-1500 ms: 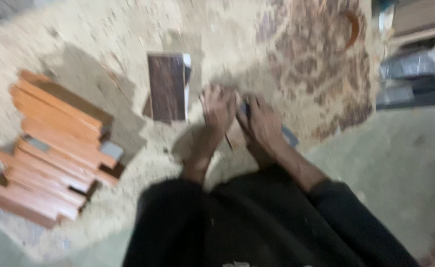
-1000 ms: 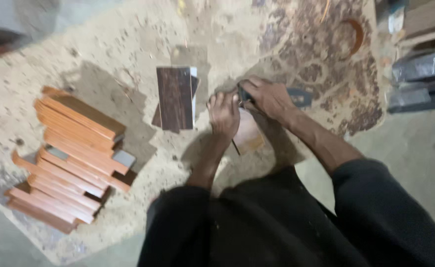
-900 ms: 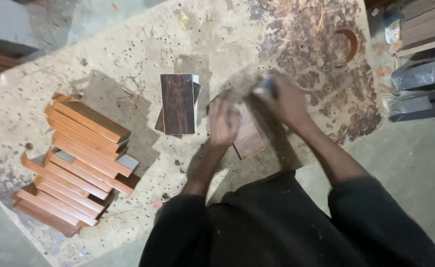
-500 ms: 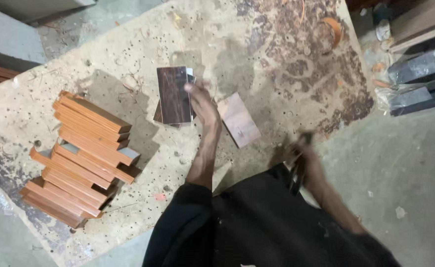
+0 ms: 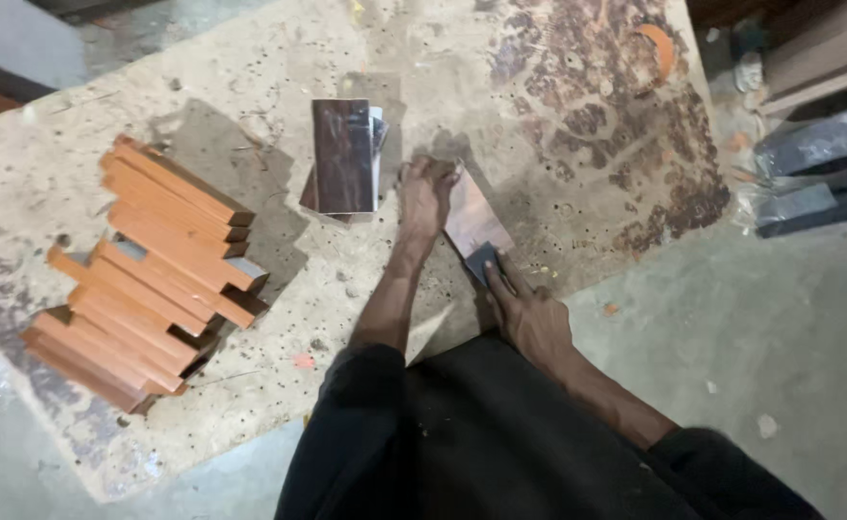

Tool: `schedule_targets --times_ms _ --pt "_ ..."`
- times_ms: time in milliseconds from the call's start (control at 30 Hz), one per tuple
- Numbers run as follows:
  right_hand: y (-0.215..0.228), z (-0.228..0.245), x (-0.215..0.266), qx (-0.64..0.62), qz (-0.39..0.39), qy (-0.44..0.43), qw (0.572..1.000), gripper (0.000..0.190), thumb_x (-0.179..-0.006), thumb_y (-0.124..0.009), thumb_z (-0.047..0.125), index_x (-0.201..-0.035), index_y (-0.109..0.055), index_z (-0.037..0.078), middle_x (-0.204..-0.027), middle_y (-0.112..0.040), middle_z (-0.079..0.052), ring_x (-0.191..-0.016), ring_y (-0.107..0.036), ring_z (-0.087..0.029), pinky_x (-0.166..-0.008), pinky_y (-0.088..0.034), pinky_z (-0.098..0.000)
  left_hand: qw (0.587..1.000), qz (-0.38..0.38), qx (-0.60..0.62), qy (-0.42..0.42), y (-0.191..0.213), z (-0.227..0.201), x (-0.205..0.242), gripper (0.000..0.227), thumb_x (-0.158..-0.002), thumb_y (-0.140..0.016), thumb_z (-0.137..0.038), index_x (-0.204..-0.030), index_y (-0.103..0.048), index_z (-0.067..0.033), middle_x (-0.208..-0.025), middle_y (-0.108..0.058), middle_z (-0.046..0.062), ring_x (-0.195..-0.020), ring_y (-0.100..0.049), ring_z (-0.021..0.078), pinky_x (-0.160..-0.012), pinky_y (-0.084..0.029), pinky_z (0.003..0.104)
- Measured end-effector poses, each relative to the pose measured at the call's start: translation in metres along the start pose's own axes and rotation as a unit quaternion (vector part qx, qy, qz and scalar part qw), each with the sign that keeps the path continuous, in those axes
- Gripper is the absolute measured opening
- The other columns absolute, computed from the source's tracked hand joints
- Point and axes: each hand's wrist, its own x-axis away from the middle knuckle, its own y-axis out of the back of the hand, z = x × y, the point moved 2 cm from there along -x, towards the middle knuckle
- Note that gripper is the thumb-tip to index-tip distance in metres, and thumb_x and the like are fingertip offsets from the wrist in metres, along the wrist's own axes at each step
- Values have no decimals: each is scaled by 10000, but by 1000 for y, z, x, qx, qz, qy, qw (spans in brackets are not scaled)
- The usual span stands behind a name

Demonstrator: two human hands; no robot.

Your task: The person smooths small rectangular wooden pieces on a workbench using a hand scraper. They repeatedly pick up pieces, scrape their surfaces and edges, flip them over, and place them back on the bench. The person handles the pieces one at a time and occasionally adjusts their position on the bench.

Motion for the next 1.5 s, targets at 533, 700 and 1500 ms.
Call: schedule_targets --times_ms 533,700,1500 --pt "-3 -5 -34 37 -70 14 997 487 -1065 -558 363 -1534 -531 236 -1159 -650 -92 -651 -678 -310 -574 -542 -421 998 -49 -19 -37 2 -34 24 195 -981 -629 -154 -1013 -778 -33 -1019 -726 174 -972 -629 408 -849 -470 521" --pt "2 -18 -51 -26 -72 30 997 515 -956 -616 409 -1424 -578 197 -1510 -534 -46 -592 -697 -324 -511 -569 -427 990 -95 30 100 29 -20 -34 336 -1057 -556 -283 -1074 -739 -2 -1004 -713 243 -949 -689 389 -888 -534 488" --pt "-7 -44 -9 -14 -14 34 999 469 -1005 -596 382 -1442 -583 213 -1552 -527 -2 -684 -720 -338 -548 -587 -430 863 291 -164 -380 -10 -134 169 447 -993 -521 -259 -1393 -640 -98 -1438 -610 72 -1381 -539 260 -1205 -409 461"
